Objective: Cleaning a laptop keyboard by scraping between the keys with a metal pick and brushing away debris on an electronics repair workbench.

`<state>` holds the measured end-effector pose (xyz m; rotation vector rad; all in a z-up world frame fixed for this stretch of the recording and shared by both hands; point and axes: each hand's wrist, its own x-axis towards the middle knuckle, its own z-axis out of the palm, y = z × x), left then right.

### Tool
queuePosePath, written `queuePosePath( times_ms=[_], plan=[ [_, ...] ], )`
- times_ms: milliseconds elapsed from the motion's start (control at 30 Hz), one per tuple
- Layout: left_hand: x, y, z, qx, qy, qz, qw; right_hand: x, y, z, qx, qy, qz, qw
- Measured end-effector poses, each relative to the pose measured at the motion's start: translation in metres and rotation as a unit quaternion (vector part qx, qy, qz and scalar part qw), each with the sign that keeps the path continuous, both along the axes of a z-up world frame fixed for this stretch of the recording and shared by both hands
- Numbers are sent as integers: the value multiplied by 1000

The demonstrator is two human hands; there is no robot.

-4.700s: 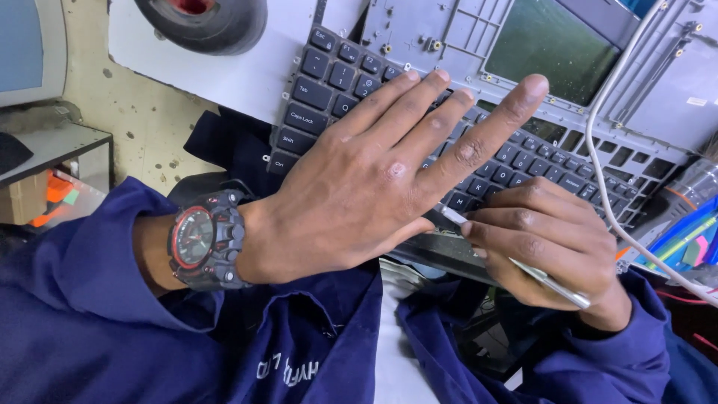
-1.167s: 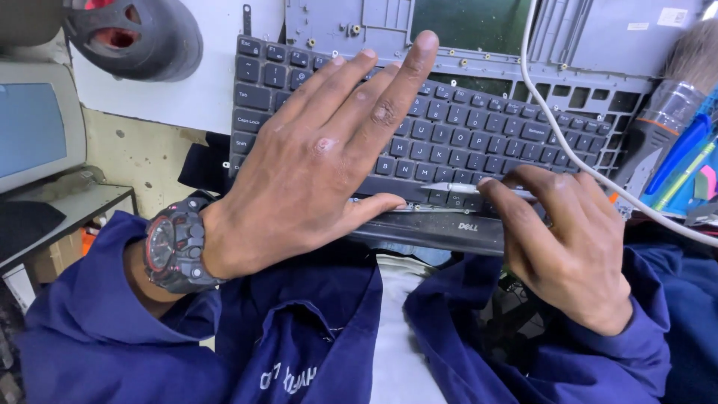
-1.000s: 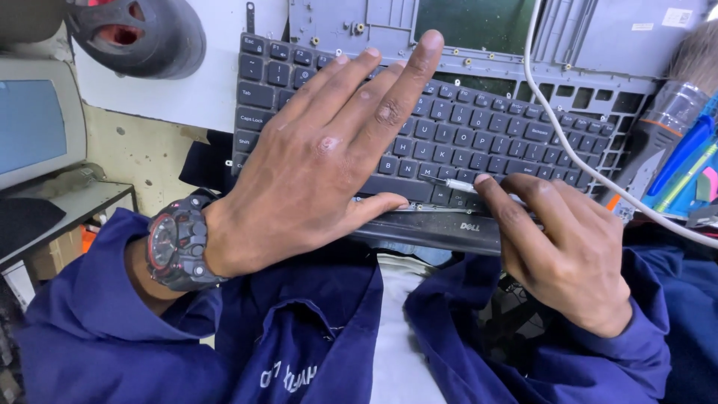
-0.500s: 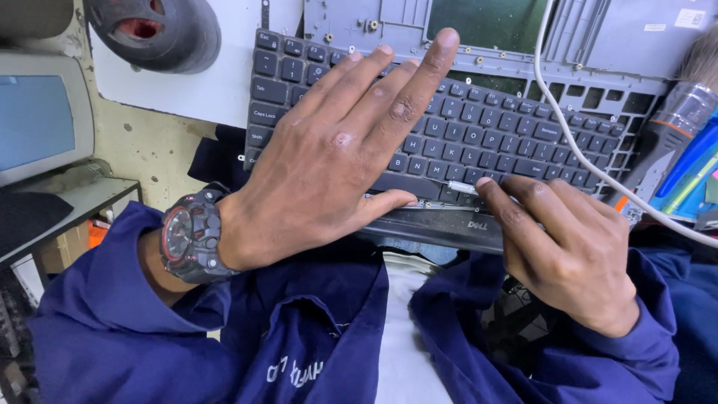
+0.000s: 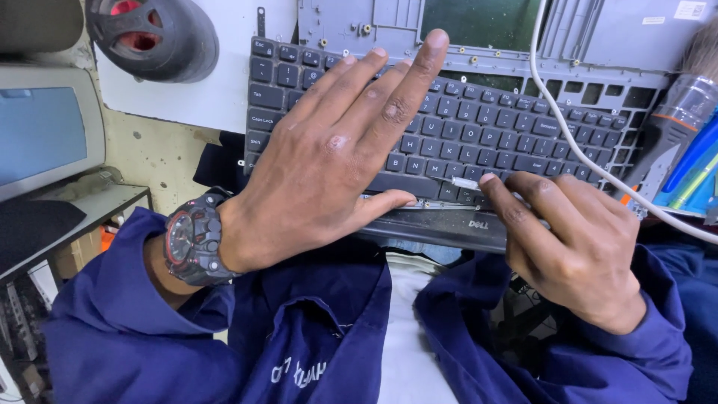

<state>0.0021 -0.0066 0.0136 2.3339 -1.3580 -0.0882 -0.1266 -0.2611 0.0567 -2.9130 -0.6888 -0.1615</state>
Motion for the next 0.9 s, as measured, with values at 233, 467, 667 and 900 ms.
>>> queuePosePath(
  times_ms=[233, 467, 667, 900],
  plan=[
    [-1, 0, 0, -1, 2, 3, 1000, 5, 1, 2, -30, -39, 11, 999],
    [1, -1, 2, 8, -1, 0, 1000, 2, -2, -1, -47, -57, -2, 997],
    [1, 0, 2, 5, -3, 0, 1000, 0, -1, 0, -48, -58, 0, 997],
    [1, 0, 0, -5, 3, 0, 1000, 0, 0, 1, -55, -68, -2, 996]
  ],
)
